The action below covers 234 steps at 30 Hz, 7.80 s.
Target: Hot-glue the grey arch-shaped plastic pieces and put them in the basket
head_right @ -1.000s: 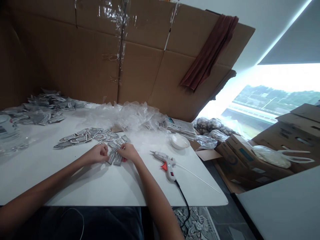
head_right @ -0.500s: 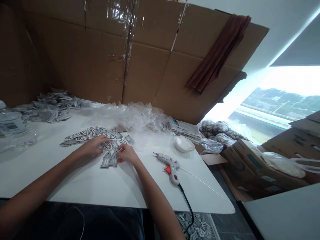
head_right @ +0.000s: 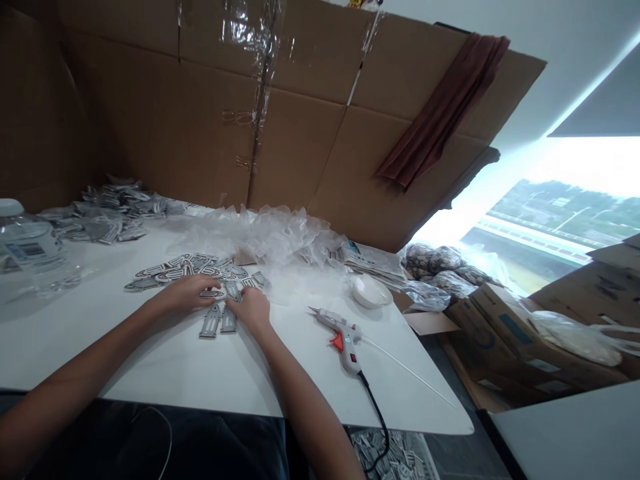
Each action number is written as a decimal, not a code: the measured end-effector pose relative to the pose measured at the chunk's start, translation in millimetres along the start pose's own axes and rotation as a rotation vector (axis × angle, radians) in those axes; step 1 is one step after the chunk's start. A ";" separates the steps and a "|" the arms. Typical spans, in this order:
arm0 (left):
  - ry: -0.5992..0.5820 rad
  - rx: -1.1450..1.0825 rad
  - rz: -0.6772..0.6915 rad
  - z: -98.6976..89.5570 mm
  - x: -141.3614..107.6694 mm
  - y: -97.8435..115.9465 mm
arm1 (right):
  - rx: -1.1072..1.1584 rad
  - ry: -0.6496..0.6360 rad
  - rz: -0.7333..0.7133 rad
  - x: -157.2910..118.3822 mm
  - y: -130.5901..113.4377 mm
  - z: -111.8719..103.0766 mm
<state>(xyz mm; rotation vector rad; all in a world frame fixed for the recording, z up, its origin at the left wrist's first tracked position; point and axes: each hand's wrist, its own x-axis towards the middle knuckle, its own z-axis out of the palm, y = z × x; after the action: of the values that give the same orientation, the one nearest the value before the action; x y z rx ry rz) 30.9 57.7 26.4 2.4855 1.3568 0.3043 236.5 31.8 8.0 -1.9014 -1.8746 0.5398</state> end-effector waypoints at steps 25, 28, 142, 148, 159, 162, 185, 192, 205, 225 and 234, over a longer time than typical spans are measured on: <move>-0.046 -0.189 -0.187 -16.2 -1.8 -19.4 | 0.418 -0.383 -0.115 26.5 42.0 -45.9; 0.135 -0.092 -0.146 -9.1 -0.3 -17.1 | 0.364 -0.513 -0.165 23.1 40.1 -43.6; 0.319 0.040 -0.104 5.4 4.9 -57.5 | -0.091 -0.013 -0.327 24.8 40.0 -28.0; 0.325 0.038 -0.098 5.4 4.5 -56.1 | -0.206 0.013 -0.281 25.7 39.8 -27.0; 0.324 0.035 -0.086 4.1 3.7 -52.7 | -0.304 0.033 -0.205 27.7 43.0 -32.4; 0.297 0.037 -0.069 7.7 5.7 -49.6 | -0.301 0.028 -0.211 29.2 44.0 -37.8; 0.100 -0.153 0.139 15.1 22.8 -13.6 | 0.030 -0.059 -0.262 27.1 45.5 -42.2; 0.214 -0.064 -0.031 28.8 28.5 -30.8 | 0.034 -0.069 -0.241 27.4 43.9 -41.6; 0.154 0.046 -0.032 13.8 22.1 -37.7 | 0.024 -0.071 -0.251 28.5 45.5 -40.7; 0.038 -0.101 0.029 -4.3 6.6 -21.7 | 0.005 -0.067 -0.252 30.2 46.1 -40.2; 0.015 -0.143 0.110 -3.5 5.5 -13.7 | -0.003 -0.063 -0.257 30.8 45.2 -40.3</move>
<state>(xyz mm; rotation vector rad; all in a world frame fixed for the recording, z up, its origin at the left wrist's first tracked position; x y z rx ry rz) 22.1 69.9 25.1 2.4471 1.1630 0.4294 296.9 61.3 17.6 -1.6281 -2.1197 0.5183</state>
